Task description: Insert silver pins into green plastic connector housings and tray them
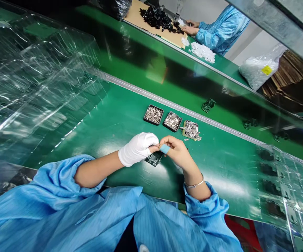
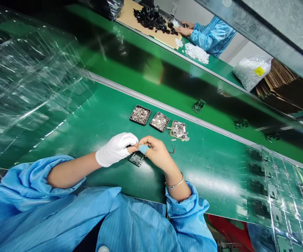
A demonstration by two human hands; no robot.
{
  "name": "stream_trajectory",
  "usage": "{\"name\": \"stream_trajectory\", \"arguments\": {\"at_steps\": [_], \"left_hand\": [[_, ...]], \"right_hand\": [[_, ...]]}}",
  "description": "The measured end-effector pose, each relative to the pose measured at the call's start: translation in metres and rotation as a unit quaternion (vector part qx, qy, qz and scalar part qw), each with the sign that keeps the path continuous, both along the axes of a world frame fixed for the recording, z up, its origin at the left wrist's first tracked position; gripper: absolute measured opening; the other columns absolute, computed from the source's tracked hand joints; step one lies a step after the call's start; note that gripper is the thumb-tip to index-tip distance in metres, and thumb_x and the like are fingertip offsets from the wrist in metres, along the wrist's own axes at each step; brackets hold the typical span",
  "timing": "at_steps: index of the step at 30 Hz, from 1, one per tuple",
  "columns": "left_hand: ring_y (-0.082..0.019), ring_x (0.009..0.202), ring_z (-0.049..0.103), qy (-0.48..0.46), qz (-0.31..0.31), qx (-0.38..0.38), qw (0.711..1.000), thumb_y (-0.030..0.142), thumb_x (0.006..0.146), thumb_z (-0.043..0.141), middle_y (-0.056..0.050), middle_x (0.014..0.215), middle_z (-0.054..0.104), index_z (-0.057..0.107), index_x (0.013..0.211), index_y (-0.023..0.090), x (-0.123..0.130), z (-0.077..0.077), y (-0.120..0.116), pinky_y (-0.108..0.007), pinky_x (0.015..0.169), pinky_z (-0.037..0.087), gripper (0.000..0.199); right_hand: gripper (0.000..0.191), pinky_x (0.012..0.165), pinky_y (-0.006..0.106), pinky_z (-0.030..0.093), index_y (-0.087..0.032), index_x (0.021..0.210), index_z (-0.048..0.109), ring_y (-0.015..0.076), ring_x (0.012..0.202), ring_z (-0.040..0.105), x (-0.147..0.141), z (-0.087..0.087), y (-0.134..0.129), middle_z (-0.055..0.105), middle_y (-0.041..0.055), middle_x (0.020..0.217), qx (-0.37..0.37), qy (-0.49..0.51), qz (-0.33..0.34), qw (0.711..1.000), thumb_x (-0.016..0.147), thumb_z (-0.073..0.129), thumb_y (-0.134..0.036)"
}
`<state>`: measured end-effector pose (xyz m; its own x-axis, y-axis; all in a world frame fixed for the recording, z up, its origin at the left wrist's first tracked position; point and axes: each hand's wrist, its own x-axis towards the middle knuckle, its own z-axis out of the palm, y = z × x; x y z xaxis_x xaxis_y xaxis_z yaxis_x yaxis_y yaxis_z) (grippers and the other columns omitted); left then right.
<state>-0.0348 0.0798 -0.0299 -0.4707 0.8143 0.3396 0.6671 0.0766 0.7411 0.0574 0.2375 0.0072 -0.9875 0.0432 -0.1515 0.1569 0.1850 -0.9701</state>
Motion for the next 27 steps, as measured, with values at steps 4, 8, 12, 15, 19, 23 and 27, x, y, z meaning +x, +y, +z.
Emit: {"name": "stream_trajectory", "arguments": {"at_steps": [4, 8, 12, 15, 19, 23, 27], "left_hand": [[-0.016, 0.062, 0.051, 0.005, -0.034, -0.015, 0.999, 0.048, 0.094, 0.039, -0.004, 0.068, 0.056, 0.053, 0.068, 0.018, 0.0, -0.002, 0.001, -0.031, 0.065, 0.041, 0.042], [-0.02, 0.075, 0.059, 0.008, -0.057, 0.009, 0.998, 0.051, 0.092, 0.044, -0.006, 0.078, 0.061, 0.057, 0.078, 0.018, 0.0, -0.004, -0.006, -0.034, 0.076, 0.047, 0.037], [-0.033, 0.123, 0.048, -0.003, -0.074, 0.003, 0.997, 0.058, 0.07, 0.071, -0.018, 0.129, 0.051, 0.048, 0.124, 0.016, 0.002, -0.013, -0.016, -0.046, 0.104, 0.04, 0.072], [-0.031, 0.119, 0.051, -0.04, -0.076, -0.089, 0.992, 0.038, 0.07, 0.072, -0.015, 0.126, 0.054, 0.046, 0.123, 0.017, 0.005, -0.019, -0.015, -0.044, 0.101, 0.043, 0.063], [-0.024, 0.097, 0.059, -0.059, -0.01, -0.094, 0.994, 0.025, 0.074, 0.06, -0.009, 0.105, 0.058, 0.049, 0.109, 0.017, 0.006, -0.017, -0.008, -0.036, 0.088, 0.049, 0.037], [-0.025, 0.099, 0.058, -0.003, 0.008, -0.05, 0.999, 0.025, 0.074, 0.059, -0.011, 0.107, 0.057, 0.049, 0.109, 0.015, 0.007, -0.012, -0.008, -0.037, 0.089, 0.049, 0.038], [-0.028, 0.103, 0.058, 0.071, 0.023, -0.063, 0.995, 0.025, 0.071, 0.062, -0.013, 0.11, 0.058, 0.051, 0.11, 0.014, 0.009, -0.011, -0.011, -0.041, 0.091, 0.049, 0.041]], "right_hand": [[0.007, 0.062, 0.025, 0.046, -0.02, 0.085, 0.062, 0.0133, 0.072, 0.055, 0.007, 0.0, 0.006, 0.061, 0.0005, 0.079, 0.078, 0.019, 0.059, 0.995, 0.083, 0.058, -0.025], [0.007, 0.064, 0.025, 0.044, -0.02, 0.085, 0.061, 0.0134, 0.073, 0.055, 0.011, 0.002, 0.009, 0.061, 0.0003, 0.079, 0.086, 0.024, 0.082, 0.993, 0.084, 0.055, -0.023], [0.009, 0.061, 0.024, 0.04, -0.019, 0.08, 0.057, 0.0117, 0.067, 0.05, 0.013, 0.001, 0.019, 0.057, -0.0004, 0.076, 0.114, 0.048, -0.014, 0.992, 0.084, 0.055, -0.027], [0.008, 0.061, 0.024, 0.04, -0.02, 0.08, 0.057, 0.0121, 0.067, 0.05, 0.014, -0.006, 0.023, 0.057, 0.0003, 0.077, 0.136, 0.058, -0.047, 0.988, 0.083, 0.057, -0.027], [0.005, 0.07, 0.028, 0.046, -0.021, 0.079, 0.058, 0.0163, 0.083, 0.057, 0.014, -0.019, 0.014, 0.06, 0.0042, 0.09, 0.174, 0.104, -0.05, 0.978, 0.083, 0.056, -0.022], [0.008, 0.094, 0.039, 0.044, -0.021, 0.083, 0.059, 0.0206, 0.105, 0.056, 0.014, -0.025, 0.004, 0.06, 0.0079, 0.108, 0.237, 0.174, -0.035, 0.955, 0.084, 0.053, -0.016], [0.013, 0.095, 0.041, 0.044, -0.021, 0.087, 0.058, 0.0213, 0.108, 0.055, 0.015, -0.028, 0.002, 0.06, 0.009, 0.109, 0.295, 0.201, -0.009, 0.934, 0.084, 0.05, -0.012]]}}
